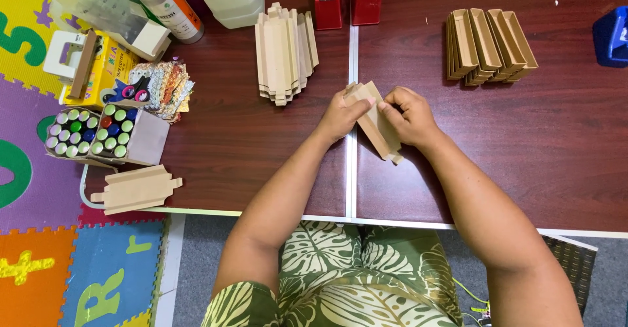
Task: Assembling small wooden box frames by folding pre-cut wooden slats and stacking the finished products.
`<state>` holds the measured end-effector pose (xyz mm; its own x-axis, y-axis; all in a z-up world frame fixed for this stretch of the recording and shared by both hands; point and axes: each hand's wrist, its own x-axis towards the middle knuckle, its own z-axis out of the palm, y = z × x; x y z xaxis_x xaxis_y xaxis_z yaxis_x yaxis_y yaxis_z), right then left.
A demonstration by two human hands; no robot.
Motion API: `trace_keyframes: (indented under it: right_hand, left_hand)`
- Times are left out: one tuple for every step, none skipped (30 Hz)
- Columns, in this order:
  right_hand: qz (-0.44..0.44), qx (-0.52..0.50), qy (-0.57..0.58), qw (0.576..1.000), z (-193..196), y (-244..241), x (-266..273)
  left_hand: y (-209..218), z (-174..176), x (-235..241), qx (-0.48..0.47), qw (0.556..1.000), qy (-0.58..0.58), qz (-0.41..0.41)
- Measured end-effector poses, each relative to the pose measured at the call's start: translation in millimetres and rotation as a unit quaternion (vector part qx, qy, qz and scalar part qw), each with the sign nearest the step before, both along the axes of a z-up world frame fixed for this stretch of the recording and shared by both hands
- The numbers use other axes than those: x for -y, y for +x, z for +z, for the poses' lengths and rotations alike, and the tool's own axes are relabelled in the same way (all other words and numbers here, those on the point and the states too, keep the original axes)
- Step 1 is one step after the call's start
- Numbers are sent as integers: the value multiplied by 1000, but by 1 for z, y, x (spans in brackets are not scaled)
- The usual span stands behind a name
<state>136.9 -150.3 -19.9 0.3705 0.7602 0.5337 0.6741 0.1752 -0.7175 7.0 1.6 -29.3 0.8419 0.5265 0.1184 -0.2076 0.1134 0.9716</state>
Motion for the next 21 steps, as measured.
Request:
trace_keyframes:
  right_hand:
    - [0, -1, 0, 1000, -2, 1, 1]
    - [0, -4, -1, 1000, -3, 2, 1]
    - [0, -6, -1, 1000, -4, 4, 1]
    - [0, -7, -1, 1000, -2, 2, 1]
    - [2, -7, 4, 1000, 0, 1, 1]
    - [5, -7, 10, 1000, 2, 0, 0]
    - [5, -7, 10, 1000, 4, -1, 1]
    - [2, -10, 17, 1000, 6, -2, 1]
    - [-1, -13, 25, 1000, 8, -4, 1]
    - [-1, -13, 24, 1000, 7, -4, 1]
    - [-6, -14, 27, 1000, 6, -3, 1]
    - [-11, -15, 30, 999, 4, -4, 2]
    - [-11, -16, 29, 999, 3, -2, 1]
    - [-7, -16, 30, 999, 2, -1, 1]
    - [-3, -17, 30, 999, 0, 0, 1]
    - [-4, -17, 30, 999, 0, 0, 1]
    - [-4, -15, 32, 999, -1, 0, 1]
    - [-4, -12, 34, 999, -1, 1, 1]
    - [-4, -12, 34, 999, 5, -2, 1]
    - [-3, -14, 41, 999, 11, -5, 0]
    - [-1, -17, 48, 999, 17, -8, 0]
  left_hand:
    - [0, -1, 0, -1, 1000, 0, 0]
    - [0, -2, 0, -5, 1000, -1, -17]
    - [1, -2, 0, -10, 999, -2, -34]
    - [1, -3, 0, -10, 999, -2, -34]
    - [1, -5, -1, -13, 999, 0, -40]
    - [2, -5, -2, -16, 999, 2, -46]
    - [1, -2, -1, -15, 999, 2, -47]
    - [-1, 1, 0, -19, 998, 6, -52]
    - [-2, 4, 2, -23, 998, 10, -57]
    - [-3, 7, 3, -23, 998, 10, -57]
    - [-4, 10, 4, -20, 997, 15, -66]
    - [-6, 14, 5, -17, 997, 21, -76]
    - [-6, 12, 6, -18, 997, 20, -75]
    - [-6, 9, 7, -24, 996, 28, -84]
    - [-5, 7, 7, -30, 995, 36, -93]
    - [-5, 4, 7, -30, 995, 35, -93]
    - [-5, 1, 8, -30, 994, 39, -93]
    - [-5, -1, 7, -29, 994, 42, -92]
    - [-4, -3, 7, -29, 994, 42, -93]
    - [-3, -6, 6, -29, 994, 45, -92]
    - [-3, -8, 5, -28, 994, 48, -92]
